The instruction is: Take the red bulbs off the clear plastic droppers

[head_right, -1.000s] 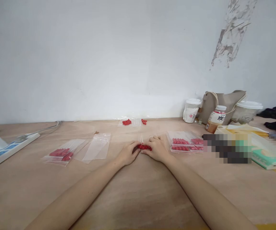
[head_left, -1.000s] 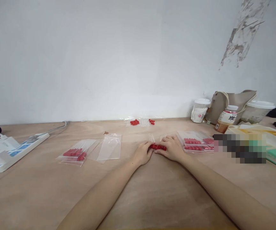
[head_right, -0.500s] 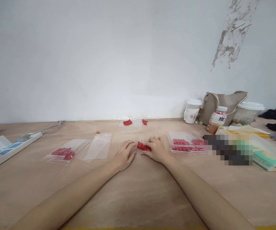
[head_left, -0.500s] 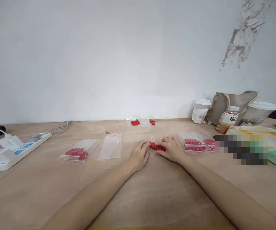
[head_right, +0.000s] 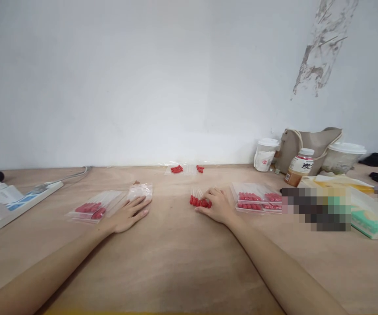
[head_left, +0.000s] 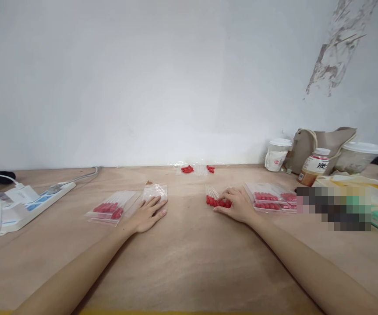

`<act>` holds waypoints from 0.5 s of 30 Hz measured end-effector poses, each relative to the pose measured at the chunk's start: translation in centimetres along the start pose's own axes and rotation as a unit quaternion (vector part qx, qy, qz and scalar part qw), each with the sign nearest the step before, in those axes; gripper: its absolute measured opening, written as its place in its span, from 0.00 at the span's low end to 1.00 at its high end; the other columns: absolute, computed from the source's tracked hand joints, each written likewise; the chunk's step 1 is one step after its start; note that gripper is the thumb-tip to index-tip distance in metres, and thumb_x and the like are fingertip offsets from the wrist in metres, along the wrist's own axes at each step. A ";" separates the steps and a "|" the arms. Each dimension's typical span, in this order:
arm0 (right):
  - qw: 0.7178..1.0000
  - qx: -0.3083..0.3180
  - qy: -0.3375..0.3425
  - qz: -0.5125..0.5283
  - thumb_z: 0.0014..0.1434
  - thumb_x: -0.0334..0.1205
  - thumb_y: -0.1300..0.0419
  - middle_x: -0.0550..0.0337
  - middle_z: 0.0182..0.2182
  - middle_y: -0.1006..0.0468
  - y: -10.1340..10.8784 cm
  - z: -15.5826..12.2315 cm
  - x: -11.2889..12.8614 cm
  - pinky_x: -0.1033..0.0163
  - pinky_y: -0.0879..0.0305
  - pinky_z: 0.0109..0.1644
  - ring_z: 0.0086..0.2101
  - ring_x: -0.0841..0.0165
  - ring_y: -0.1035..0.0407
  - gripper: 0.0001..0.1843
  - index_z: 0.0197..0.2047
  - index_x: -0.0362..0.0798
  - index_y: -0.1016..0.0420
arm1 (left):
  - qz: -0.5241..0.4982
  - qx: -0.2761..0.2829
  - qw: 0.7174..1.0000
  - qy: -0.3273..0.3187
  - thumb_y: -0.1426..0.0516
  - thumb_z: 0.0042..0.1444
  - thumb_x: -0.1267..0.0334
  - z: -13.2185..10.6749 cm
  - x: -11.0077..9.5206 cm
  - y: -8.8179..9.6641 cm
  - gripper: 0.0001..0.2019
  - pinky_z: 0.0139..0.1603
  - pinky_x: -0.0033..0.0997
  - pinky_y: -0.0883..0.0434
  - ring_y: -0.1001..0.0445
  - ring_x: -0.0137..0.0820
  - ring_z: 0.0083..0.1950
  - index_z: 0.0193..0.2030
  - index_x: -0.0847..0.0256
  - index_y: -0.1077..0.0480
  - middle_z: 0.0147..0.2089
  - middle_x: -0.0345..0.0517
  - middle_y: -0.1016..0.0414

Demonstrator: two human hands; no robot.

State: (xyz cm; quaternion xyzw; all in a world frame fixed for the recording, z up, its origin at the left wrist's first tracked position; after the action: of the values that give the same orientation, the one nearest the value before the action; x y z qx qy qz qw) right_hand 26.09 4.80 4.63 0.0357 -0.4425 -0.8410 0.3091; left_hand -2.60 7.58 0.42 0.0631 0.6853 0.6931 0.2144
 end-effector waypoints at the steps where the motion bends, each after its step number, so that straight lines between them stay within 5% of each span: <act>1: 1.000 -0.003 0.001 0.001 0.48 0.54 0.40 0.60 0.34 0.29 0.1 0.0 0.2 0.59 0.47 0.45 0.37 0.67 0.35 0.16 0.32 0.51 0.27 | -0.008 -0.012 1.000 0.021 0.59 0.57 0.45 0.2 0.6 0.0 0.26 0.62 0.51 0.61 0.60 0.41 0.66 0.62 0.48 0.49 0.66 0.45 0.55; 6: 0.999 -0.040 0.022 -0.026 0.50 0.51 0.41 0.57 0.35 0.29 1.1 0.0 1.8 0.58 0.49 0.46 0.37 0.66 0.36 0.12 0.31 0.50 0.26 | -0.027 -0.092 0.992 0.085 0.53 0.55 0.47 0.6 1.6 1.1 0.23 0.60 0.50 0.54 0.51 0.44 0.64 0.55 0.50 0.38 0.63 0.47 0.45; 10: 0.995 -0.064 0.061 -0.046 0.51 0.49 0.43 0.57 0.34 0.28 1.2 -0.2 3.3 0.56 0.51 0.46 0.36 0.67 0.36 0.12 0.29 0.50 0.26 | 0.047 -0.186 0.976 0.102 0.52 0.55 0.52 -0.6 2.7 5.4 0.17 0.59 0.41 0.48 0.42 0.41 0.59 0.49 0.53 0.33 0.57 0.44 0.37; 12: 0.993 -0.071 0.081 -0.043 0.52 0.49 0.44 0.57 0.33 0.28 0.9 -0.3 3.7 0.56 0.52 0.46 0.35 0.67 0.36 0.12 0.29 0.50 0.26 | 0.061 -0.225 0.960 0.158 0.53 0.56 0.54 -1.9 5.4 8.1 0.18 0.56 0.46 0.45 0.39 0.46 0.56 0.46 0.61 0.33 0.53 0.54 0.34; 15: 0.991 -0.078 0.100 -0.037 0.52 0.50 0.44 0.58 0.33 0.28 0.3 -0.6 4.0 0.56 0.52 0.47 0.35 0.68 0.37 0.13 0.28 0.50 0.26 | 0.034 -0.246 0.901 0.355 0.45 0.46 0.48 -5.6 12.5 10.7 0.23 0.46 0.54 0.39 0.37 0.56 0.51 0.43 0.64 0.33 0.48 0.61 0.32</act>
State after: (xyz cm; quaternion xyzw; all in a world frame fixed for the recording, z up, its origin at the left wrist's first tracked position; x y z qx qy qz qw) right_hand 23.20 2.10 5.34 0.1123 -0.3408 -0.8760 0.3222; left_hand -18.24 7.56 8.02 -0.2183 0.5213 0.8229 -0.0579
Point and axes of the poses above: each hand's wrist, its own z-axis towards the middle knuckle, its own y-axis out of the back of the hand, x = y × z, the point moved 9 cm from there along z, towards the middle knuckle
